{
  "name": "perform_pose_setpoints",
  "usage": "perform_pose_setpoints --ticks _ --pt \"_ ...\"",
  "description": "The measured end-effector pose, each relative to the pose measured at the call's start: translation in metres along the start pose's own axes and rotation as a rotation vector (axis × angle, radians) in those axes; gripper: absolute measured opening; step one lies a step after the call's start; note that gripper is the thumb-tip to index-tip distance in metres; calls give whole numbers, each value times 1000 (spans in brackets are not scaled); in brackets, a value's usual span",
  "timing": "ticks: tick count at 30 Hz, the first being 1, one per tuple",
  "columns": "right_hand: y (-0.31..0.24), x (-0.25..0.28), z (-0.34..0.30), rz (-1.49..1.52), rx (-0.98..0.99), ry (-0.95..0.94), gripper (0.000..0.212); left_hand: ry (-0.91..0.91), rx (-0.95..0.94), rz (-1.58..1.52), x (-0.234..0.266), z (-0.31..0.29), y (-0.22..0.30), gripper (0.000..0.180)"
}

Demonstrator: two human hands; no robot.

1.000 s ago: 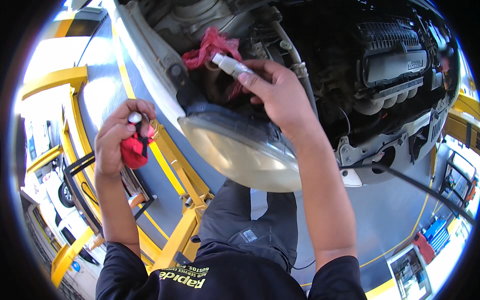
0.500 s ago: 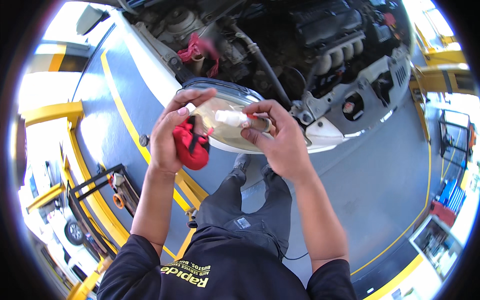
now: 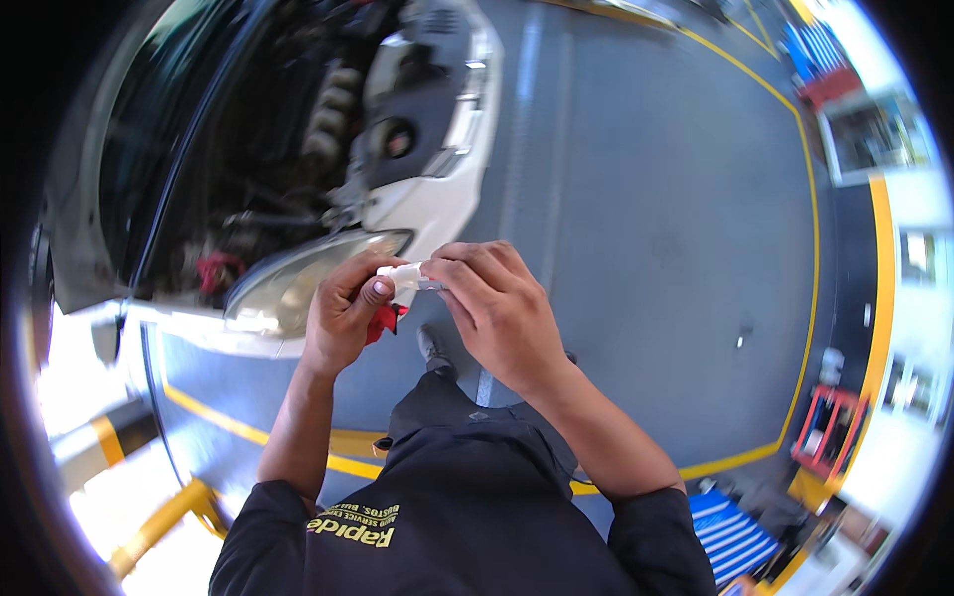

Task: The person opens the car hood, removes the cap of the windshield washer fluid reservoir, and pours fluid from a white plastic bottle into the reservoir. After refilling, the person replaces the cap, closes the hood, and starts the car to operate the windshield wipers.

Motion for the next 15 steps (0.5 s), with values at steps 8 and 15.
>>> perform_pose_setpoints --ticks 8,15 --pt "92 249 -233 573 -552 268 20 -596 -191 267 -304 75 162 21" --pt "113 411 -412 1209 -661 556 48 -1089 -564 -77 -564 87 257 29"
Point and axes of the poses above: each hand's wrist, its own z-axis towards the middle knuckle, its own x-axis out of the back of the hand, y = z × x, the point moved 3 cm from there along z, towards the middle knuckle, and after that the axes turned 7 degrees about -y, right-handed, at the moved point
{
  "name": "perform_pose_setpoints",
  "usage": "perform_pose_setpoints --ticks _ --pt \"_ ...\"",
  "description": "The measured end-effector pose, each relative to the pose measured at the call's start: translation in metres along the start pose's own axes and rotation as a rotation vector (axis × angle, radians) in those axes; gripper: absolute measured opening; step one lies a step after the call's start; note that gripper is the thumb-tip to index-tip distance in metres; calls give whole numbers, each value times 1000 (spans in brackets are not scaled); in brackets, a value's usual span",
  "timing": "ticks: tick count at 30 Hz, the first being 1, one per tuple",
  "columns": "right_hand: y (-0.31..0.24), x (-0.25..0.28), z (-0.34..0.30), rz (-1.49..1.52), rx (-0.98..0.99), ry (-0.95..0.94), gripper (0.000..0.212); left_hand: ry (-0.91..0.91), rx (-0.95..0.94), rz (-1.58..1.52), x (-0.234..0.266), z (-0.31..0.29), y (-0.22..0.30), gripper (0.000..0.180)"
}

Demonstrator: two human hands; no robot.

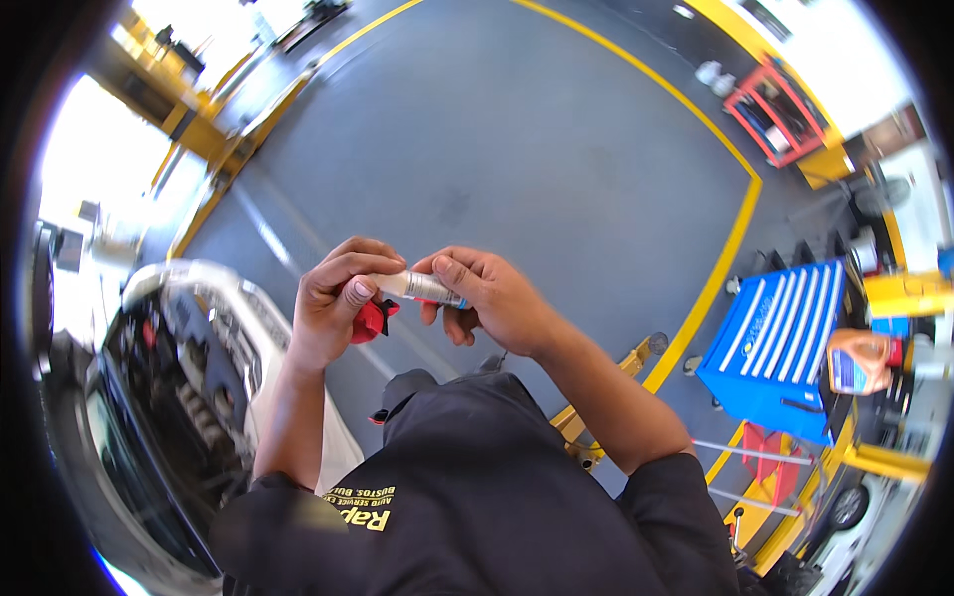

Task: The person opens the car hood, removes the cap of the windshield washer fluid reservoir, and pours fluid from a white plastic bottle into the reservoir. After refilling, the person replaces the cap, closes the hood, and starts the car to operate the windshield wipers.

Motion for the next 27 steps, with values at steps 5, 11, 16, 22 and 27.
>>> perform_pose_setpoints --ticks 5,11,16,22,27 --pt "-50 108 -49 368 219 102 42 -58 113 -583 -79 147 -42 54" --pt "-102 257 -69 345 269 197 39 -260 78 -458 -138 327 -112 51" --pt "-166 392 -105 124 317 618 41 -475 81 -267 -206 494 -130 24" --pt "-212 544 -196 471 401 680 39 -943 -205 93 -354 694 -123 17" --pt "-249 709 -262 645 513 578 39 -1049 -712 141 -494 845 -149 18"
Point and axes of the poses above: each hand's wrist, its own z-axis towards the middle knuckle, its own x-axis out of the back of the hand, y = z × x, the point moved 3 cm from there along z, towards the middle knuckle, and after that the axes turned 7 degrees about -y, right-handed, at the moved point
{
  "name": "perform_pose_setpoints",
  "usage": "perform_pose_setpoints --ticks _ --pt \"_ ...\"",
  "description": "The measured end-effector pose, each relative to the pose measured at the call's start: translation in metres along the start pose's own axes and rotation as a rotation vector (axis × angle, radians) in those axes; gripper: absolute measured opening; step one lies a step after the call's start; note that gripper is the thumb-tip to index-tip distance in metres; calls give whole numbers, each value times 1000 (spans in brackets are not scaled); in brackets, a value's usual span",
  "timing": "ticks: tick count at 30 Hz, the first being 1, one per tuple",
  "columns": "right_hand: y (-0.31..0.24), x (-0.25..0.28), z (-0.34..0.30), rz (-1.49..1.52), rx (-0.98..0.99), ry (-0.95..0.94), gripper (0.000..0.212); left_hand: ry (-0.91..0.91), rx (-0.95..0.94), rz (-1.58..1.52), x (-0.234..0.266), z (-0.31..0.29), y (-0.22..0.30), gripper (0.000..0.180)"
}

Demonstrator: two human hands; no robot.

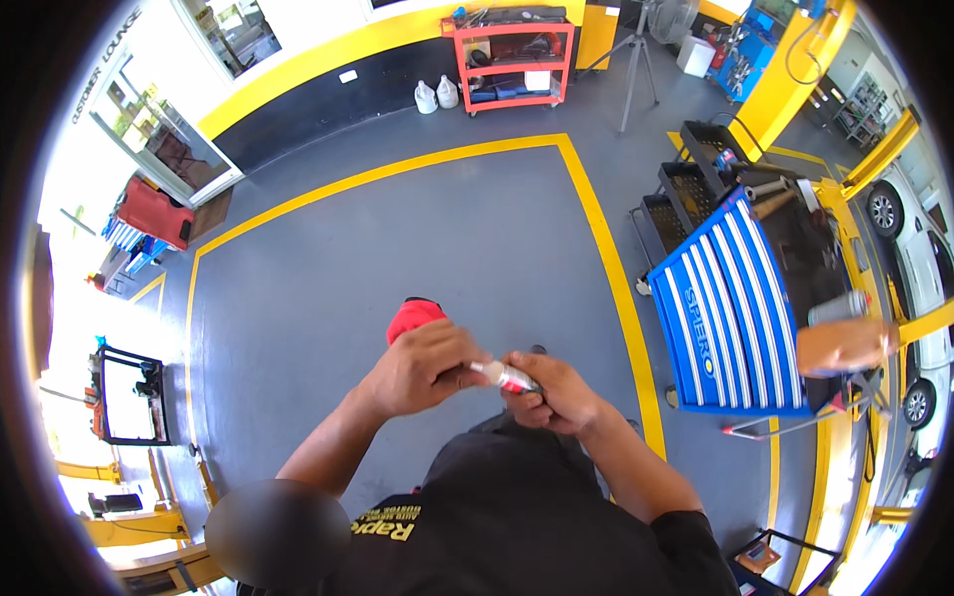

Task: The person opens the car hood, removes the cap of the windshield washer fluid reservoir, and pours fluid from a white plastic bottle into the reservoir. After refilling, the person replaces the cap, closes the hood, and starts the car to operate the windshield wipers.

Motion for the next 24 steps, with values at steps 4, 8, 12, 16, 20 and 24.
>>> perform_pose_setpoints --ticks 4,8,12,16,20,24 --pt "-129 43 87 -521 189 232 39 113 755 -389 40 72 -107 19" --pt "-243 54 186 -705 20 23 40 353 779 -445 103 106 -183 16" --pt "-324 85 304 -231 -320 -255 40 405 572 -81 169 132 -280 17" --pt "-395 119 447 -121 -382 -444 43 535 696 -307 231 146 -406 21" --pt "-450 141 586 -290 -377 -333 48 746 772 -602 294 176 -538 27" --pt "-540 196 739 -683 -372 -412 44 1024 876 -757 368 195 -636 23"
Point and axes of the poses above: each hand's wrist, its own z-axis towards the middle knuckle, its own x-axis out of the back of the hand, y = z × x, the point moved 3 cm from there along z, towards the middle knuckle, and after that the axes turned 7 degrees about -y, right-handed, at the moved point
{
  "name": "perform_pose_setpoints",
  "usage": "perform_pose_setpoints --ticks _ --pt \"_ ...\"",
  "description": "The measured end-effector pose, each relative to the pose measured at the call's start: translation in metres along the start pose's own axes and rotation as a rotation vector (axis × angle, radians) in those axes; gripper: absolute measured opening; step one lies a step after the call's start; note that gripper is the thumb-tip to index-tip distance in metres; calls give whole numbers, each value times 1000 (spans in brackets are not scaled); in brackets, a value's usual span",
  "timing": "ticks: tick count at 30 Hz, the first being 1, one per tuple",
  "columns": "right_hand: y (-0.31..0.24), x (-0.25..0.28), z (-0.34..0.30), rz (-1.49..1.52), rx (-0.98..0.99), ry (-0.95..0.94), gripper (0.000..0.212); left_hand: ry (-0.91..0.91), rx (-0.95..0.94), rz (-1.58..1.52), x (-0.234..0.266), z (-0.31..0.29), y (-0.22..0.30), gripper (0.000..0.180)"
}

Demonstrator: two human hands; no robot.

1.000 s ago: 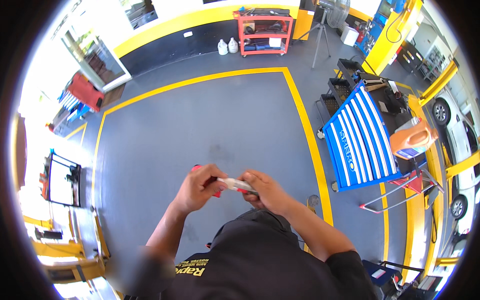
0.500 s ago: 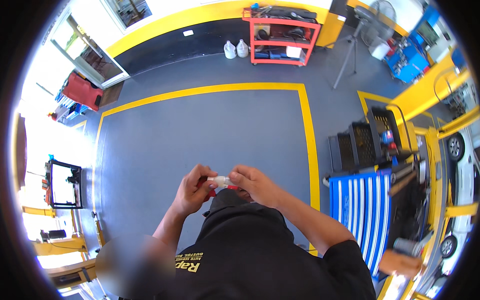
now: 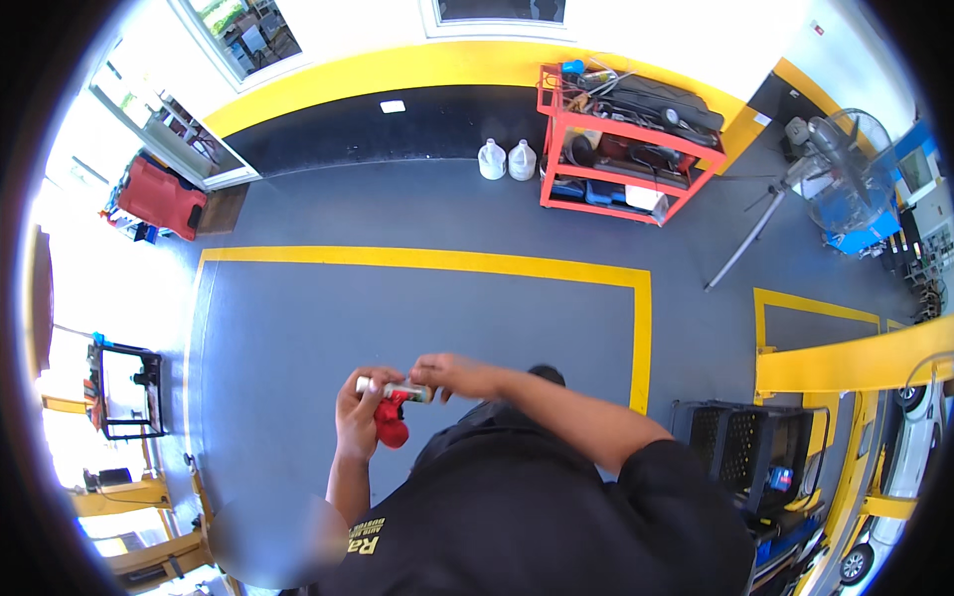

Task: The person opens the car hood, removes the cap of the windshield washer fluid reservoir, and pours fluid from a white plastic bottle into the reservoir. After refilling, the person replaces the cap, closes the hood, and starts the car to operate the windshield wipers.

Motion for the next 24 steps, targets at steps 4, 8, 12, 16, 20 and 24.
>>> perform_pose_setpoints --ticks 4,8,12,16,20,24 --pt "-14 227 76 -129 -138 249 31 258 140 42 55 79 -4 18" --pt "19 506 172 -41 -277 550 28 625 213 38 99 141 -74 11" --pt "67 781 262 -40 -404 870 22 1094 510 -152 57 208 -141 9" --pt "109 991 312 -118 -676 1037 25 958 1217 -453 -46 259 -174 37" --pt "153 1113 337 127 -640 1334 57 877 1351 -438 -65 270 -223 22" --pt "191 1183 343 145 -715 1507 80 810 1238 -489 -62 269 -248 27"
Point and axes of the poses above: each hand's wrist, its own z-axis towards the middle knuckle, its own x-axis out of the back of the hand, y = z × x, the point moved 3 cm from there along z, towards the middle knuckle, and after that the axes turned 7 degrees about -y, right-handed, at the moved point
